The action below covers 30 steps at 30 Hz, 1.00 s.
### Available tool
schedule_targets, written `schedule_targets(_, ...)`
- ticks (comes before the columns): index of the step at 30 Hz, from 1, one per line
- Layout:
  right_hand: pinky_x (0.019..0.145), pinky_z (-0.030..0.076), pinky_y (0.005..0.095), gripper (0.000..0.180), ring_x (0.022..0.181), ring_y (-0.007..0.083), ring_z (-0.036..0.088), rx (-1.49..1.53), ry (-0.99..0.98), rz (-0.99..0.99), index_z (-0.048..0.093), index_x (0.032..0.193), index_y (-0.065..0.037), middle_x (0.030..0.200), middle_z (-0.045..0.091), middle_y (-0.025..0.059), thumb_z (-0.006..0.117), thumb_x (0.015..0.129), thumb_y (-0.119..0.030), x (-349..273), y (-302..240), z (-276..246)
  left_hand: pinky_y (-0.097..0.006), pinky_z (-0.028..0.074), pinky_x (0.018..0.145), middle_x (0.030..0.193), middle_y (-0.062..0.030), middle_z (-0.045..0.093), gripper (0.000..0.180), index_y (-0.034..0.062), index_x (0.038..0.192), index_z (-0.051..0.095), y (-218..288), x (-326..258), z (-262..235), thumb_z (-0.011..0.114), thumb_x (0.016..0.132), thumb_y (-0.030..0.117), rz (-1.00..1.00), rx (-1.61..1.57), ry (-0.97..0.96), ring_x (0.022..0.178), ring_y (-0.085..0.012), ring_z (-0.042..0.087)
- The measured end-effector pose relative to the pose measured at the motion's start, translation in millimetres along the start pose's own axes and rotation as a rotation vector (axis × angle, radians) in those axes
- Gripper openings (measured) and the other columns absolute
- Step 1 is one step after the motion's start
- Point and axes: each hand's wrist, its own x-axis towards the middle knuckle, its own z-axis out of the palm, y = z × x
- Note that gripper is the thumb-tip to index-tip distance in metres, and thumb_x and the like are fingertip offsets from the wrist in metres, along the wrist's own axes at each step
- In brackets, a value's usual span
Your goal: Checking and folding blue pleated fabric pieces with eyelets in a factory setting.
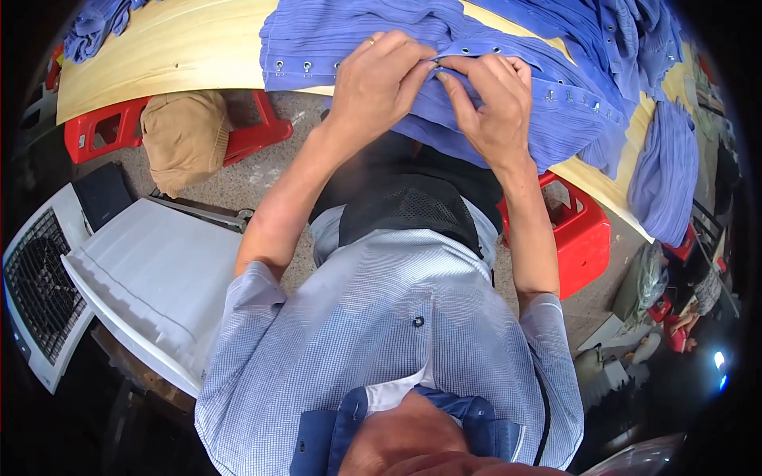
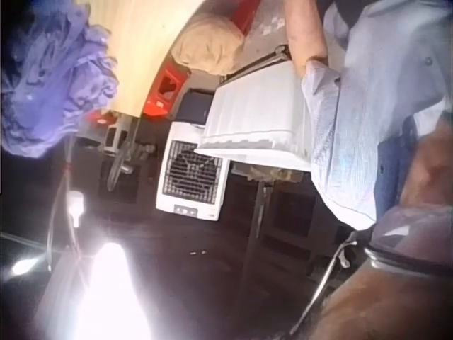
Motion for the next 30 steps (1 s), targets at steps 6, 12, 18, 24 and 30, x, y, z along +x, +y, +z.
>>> schedule_targets(6, 0.093, 0.045, 0.04, 0.016, 0.083, 0.0219, 0.067, -0.17, 0.046, -0.143, 0.081, 0.1, -0.01, 0.084, 0.067, 0.0021, 0.089, 0.087, -0.011, -4.3, 3.3, 3.2, -0.038, 0.056, 0.078, 0.095, -0.0084, 0.075, 0.016, 0.0045, 0.106, 0.08, 5.7, 2.1, -1.1, 0.085, 0.09, 0.002, -0.043, -0.013, 0.015, 0.084, -0.0284, 0.071)
schedule_targets(12, 0.094, 0.044, 0.0406, 0.017, 0.083, 0.0244, 0.066, -0.048, -0.018, -0.042, 0.08, 0.099, -0.01, 0.085, 0.067, 0.0039, 0.09, 0.086, -0.012, 1.7, 5.5, 1.0, -0.041, 0.057, 0.079, 0.097, -0.0072, 0.075, 0.014, 0.007, 0.105, 0.079, 1.9, 0.4, -2.1, 0.083, 0.092, 0.006, -0.039, -0.024, 0.007, 0.089, -0.0306, 0.071)
schedule_targets(18, 0.094, 0.044, 0.0405, 0.015, 0.083, 0.0257, 0.067, 0.003, -0.019, -0.037, 0.081, 0.099, -0.01, 0.086, 0.07, 0.0053, 0.09, 0.087, -0.012, 7.3, 4.8, -2.3, -0.04, 0.058, 0.082, 0.1, -0.0089, 0.078, 0.016, 0.0054, 0.106, 0.081, 1.7, 1.2, -5.1, 0.083, 0.091, 0.001, -0.024, -0.009, -0.049, 0.093, -0.0307, 0.073)
schedule_targets(24, 0.098, 0.045, 0.0409, 0.013, 0.086, 0.0277, 0.069, 0.003, -0.136, 0.026, 0.081, 0.099, -0.008, 0.088, 0.073, 0.0064, 0.088, 0.089, -0.014, 7.3, 3.5, -5.4, -0.04, 0.058, 0.083, 0.1, -0.0091, 0.078, 0.016, 0.0056, 0.107, 0.082, 1.7, -0.3, -5.5, 0.082, 0.092, 0.001, -0.037, -0.036, -0.046, 0.093, -0.0305, 0.073)
schedule_targets(30, 0.099, 0.045, 0.0423, 0.013, 0.087, 0.0284, 0.071, 0.035, -0.137, 0.103, 0.081, 0.099, -0.007, 0.089, 0.074, 0.0072, 0.087, 0.09, -0.014, 11.0, 2.6, -6.0, -0.04, 0.057, 0.082, 0.102, -0.0085, 0.077, 0.018, 0.0059, 0.109, 0.081, 1.8, -0.4, -8.6, 0.081, 0.092, 0.0, -0.012, -0.015, -0.07, 0.093, -0.0303, 0.072)
